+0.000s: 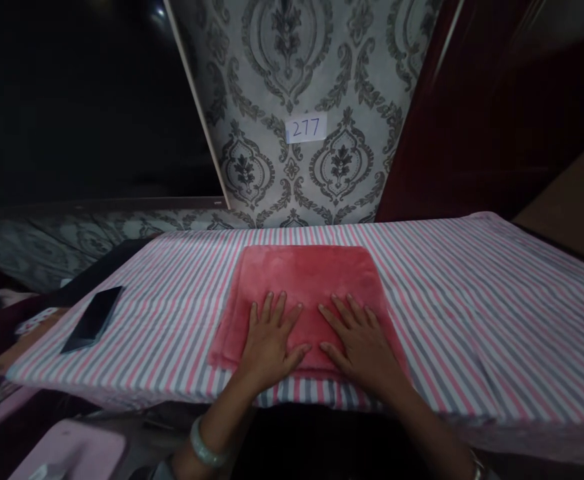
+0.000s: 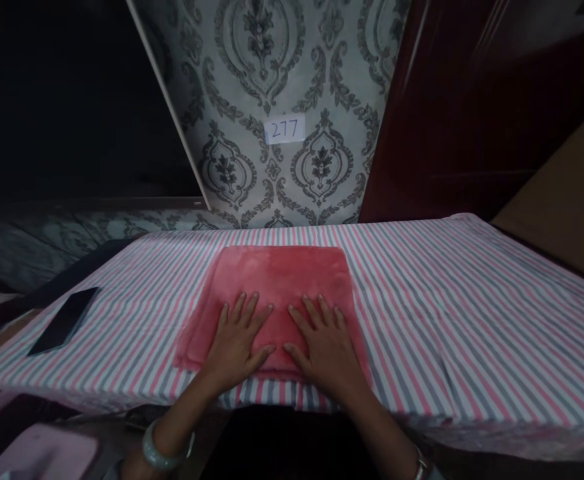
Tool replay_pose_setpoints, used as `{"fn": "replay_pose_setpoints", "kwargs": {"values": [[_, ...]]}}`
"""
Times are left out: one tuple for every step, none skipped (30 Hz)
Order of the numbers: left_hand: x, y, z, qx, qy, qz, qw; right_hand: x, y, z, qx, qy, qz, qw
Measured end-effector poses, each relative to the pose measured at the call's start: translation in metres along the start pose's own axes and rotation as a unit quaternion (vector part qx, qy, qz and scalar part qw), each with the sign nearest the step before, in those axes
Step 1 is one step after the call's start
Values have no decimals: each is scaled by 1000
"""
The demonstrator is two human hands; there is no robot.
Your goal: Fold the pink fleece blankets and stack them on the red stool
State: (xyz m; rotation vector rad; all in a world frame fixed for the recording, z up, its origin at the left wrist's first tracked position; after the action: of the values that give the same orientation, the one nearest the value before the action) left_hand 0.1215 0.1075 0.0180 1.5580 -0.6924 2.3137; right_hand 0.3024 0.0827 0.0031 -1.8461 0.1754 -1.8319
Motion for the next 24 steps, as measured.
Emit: {"fn": "replay_pose_setpoints", "kwargs": {"values": [[0,1,1,1,3,-3,1000,-1,0,0,1,2,2,1000],[0,1,2,4,5,-6,1000,-2,1,1,2,3,6,1000],[0,2,2,5,9,-10,1000,-3,2,1,4,5,9,1000],[1,3,3,5,13,-13,1000,-5,3,2,6,7,12,1000],[3,4,4,3,17,-17,1000,-7,4,3,7,9,13,1000],[6,4,5,-1,22,-20,1000,-9,5,4,9,10,10,1000],[10,5,4,-6,27,-24,999,-10,5,6,13,10,2,1000],[15,7,3,-9,28,-26,999,-11,5,8,19,7,-10,1000],[22,8,0,-8,26,-24,999,-11,3,11,28,0,-26,999],[29,9,-6,0,19,-17,1000,-10,0,14,40,-11,-43,998],[36,10,-13,15,7,-7,1000,-7,-6,17,53,-25,-60,997],[42,12,-21,35,-8,5,999,-3,-14,20,64,-37,-70,995],[47,14,-31,57,-23,16,998,2,-23,24,67,-45,-74,994],[49,16,-40,78,-36,23,996,6,-35,29,61,-45,-73,994],[48,19,-48,93,-45,28,994,10,-46,34,47,-38,-68,996],[46,21,-55,100,-50,32,993,10,-57,39,27,-24,-64,997],[42,23,-60,103,-53,39,993,8,-65,43,5,-5,-66,998],[38,25,-64,100,-54,49,992,3,-71,47,-15,15,-73,997],[33,27,-67,96,-55,61,992,-5,-74,49,-30,35,-84,995],[29,29,-69,89,-56,73,992,-14,-75,50,-40,54,-94,993],[26,31,-70,83,-56,83,992,-24,-73,50,-47,70,-99,992],[23,32,-71,76,-54,90,992,-31,-70,50,-50,84,-97,990],[21,33,-72,69,-51,95,992,-38,-66,49,-52,94,-91,990],[19,33,-73,63,-48,96,992,-42,-62,48,-51,100,-83,990]]}}
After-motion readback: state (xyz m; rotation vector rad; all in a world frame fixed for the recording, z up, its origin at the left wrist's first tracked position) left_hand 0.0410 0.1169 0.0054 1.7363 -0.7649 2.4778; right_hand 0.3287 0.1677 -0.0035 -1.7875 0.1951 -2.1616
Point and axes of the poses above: each hand's wrist, its own y-axis away from the middle knuckle, its own x-axis out of the back of the hand, z = x × y, the point moved 6 cm from there along -y, towards the middle knuckle, and after that the axes turned 12 degrees about y, right-handed, at the moved point
